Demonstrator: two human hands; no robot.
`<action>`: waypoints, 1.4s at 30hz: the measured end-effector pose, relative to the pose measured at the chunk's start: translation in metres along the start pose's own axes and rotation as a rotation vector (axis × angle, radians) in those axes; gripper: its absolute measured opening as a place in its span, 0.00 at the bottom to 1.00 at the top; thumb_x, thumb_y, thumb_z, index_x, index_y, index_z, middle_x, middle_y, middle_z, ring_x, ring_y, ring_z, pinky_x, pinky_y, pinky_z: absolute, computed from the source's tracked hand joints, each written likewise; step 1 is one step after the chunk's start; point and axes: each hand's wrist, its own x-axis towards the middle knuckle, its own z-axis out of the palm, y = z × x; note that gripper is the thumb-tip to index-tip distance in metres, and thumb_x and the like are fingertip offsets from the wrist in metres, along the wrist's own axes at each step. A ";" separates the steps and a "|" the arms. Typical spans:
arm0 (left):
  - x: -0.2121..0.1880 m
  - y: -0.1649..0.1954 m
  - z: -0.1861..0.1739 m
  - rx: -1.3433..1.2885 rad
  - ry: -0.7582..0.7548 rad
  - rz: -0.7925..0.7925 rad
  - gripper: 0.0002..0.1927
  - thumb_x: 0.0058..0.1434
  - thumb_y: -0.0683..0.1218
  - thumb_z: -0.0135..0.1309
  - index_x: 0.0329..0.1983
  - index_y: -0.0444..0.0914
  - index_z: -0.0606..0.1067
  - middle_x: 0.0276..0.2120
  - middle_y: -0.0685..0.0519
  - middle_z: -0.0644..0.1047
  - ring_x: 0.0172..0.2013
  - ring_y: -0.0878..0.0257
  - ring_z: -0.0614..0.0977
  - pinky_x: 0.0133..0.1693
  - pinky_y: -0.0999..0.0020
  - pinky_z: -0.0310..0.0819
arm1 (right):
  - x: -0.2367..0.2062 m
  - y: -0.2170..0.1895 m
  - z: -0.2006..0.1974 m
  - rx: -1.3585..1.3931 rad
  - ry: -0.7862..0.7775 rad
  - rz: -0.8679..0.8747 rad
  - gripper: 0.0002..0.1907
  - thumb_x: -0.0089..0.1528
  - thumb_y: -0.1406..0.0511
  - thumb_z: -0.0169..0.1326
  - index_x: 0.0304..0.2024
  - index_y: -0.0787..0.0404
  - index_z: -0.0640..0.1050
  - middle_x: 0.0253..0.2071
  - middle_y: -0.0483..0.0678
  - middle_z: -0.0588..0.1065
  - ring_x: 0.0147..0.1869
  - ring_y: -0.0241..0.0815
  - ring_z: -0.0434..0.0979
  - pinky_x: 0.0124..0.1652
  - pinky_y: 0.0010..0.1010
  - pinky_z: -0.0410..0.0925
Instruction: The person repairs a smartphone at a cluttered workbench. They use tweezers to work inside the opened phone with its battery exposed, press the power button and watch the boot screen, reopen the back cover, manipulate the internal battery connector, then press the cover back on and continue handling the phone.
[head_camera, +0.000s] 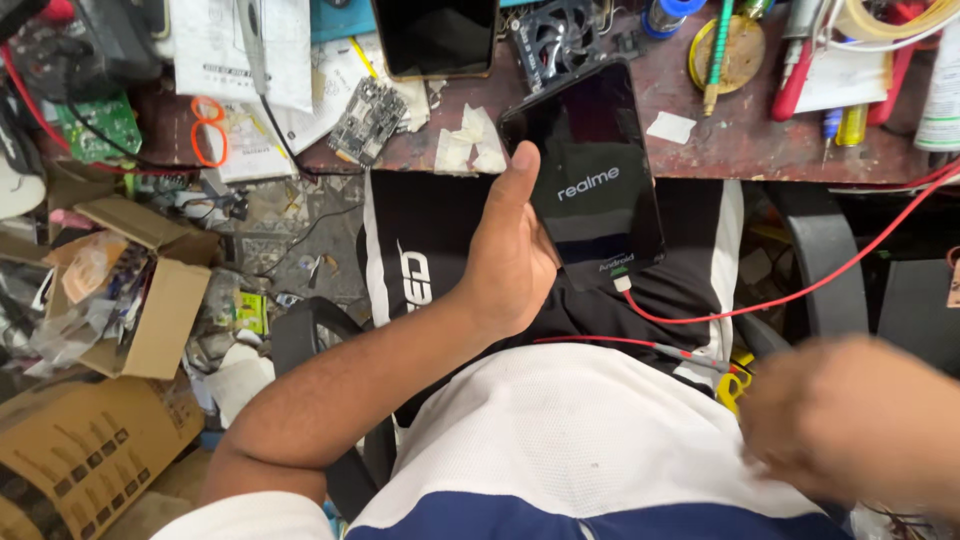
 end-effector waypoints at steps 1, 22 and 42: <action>0.001 0.003 -0.001 0.014 0.003 -0.002 0.32 0.77 0.62 0.45 0.67 0.30 0.67 0.62 0.47 0.75 0.64 0.57 0.75 0.70 0.59 0.64 | -0.011 -0.001 0.019 0.075 -0.196 -0.017 0.12 0.58 0.45 0.65 0.30 0.38 0.82 0.33 0.30 0.79 0.39 0.35 0.80 0.35 0.33 0.69; -0.006 0.009 -0.009 0.003 0.016 0.029 0.24 0.74 0.58 0.51 0.60 0.34 0.73 0.57 0.53 0.76 0.60 0.64 0.74 0.66 0.66 0.64 | -0.045 -0.039 0.091 0.611 -0.510 0.143 0.14 0.63 0.54 0.54 0.28 0.54 0.75 0.29 0.41 0.72 0.37 0.39 0.75 0.36 0.33 0.68; 0.007 0.021 -0.012 0.148 -0.066 -0.053 0.37 0.74 0.67 0.38 0.70 0.33 0.64 0.58 0.46 0.76 0.58 0.58 0.79 0.63 0.57 0.72 | 0.136 -0.012 -0.053 0.863 1.331 0.284 0.21 0.71 0.70 0.57 0.65 0.65 0.69 0.51 0.48 0.76 0.52 0.36 0.78 0.54 0.27 0.73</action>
